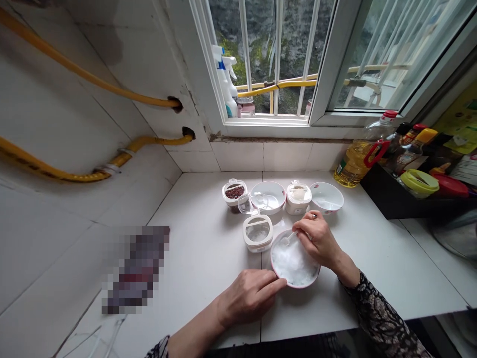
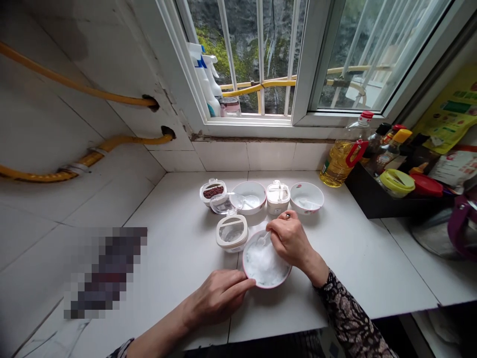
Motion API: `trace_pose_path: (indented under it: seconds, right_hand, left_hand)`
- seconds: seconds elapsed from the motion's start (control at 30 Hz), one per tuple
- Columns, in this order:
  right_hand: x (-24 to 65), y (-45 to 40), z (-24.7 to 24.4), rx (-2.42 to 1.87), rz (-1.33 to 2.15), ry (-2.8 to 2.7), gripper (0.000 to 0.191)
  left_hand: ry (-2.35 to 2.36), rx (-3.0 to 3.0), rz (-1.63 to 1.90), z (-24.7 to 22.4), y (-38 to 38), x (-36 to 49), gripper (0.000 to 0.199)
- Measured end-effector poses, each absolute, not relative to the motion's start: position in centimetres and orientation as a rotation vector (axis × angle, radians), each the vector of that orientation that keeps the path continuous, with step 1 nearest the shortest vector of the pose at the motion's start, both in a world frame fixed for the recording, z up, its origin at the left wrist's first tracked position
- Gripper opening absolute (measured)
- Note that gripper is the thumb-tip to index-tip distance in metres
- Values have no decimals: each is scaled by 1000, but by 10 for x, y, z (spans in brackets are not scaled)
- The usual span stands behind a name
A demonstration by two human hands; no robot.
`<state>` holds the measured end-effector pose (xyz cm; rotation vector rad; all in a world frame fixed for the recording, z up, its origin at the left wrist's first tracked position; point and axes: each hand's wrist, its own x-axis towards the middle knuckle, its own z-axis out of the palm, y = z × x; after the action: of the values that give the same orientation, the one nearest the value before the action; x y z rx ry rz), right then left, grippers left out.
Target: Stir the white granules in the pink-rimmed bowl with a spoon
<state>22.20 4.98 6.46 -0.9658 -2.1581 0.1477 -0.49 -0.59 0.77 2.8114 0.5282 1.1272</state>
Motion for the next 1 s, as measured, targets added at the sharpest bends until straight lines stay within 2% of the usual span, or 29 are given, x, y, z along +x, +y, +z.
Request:
trace_pose_path:
  seconds: [0.8, 1.0]
  right_hand:
    - [220, 50, 64, -1195, 503, -1874, 22]
    - [224, 53, 68, -1360, 895, -1523, 18]
  left_hand:
    - [518, 2794, 1129, 8, -6, -5, 34]
    - [525, 2793, 1136, 8, -6, -4, 36]
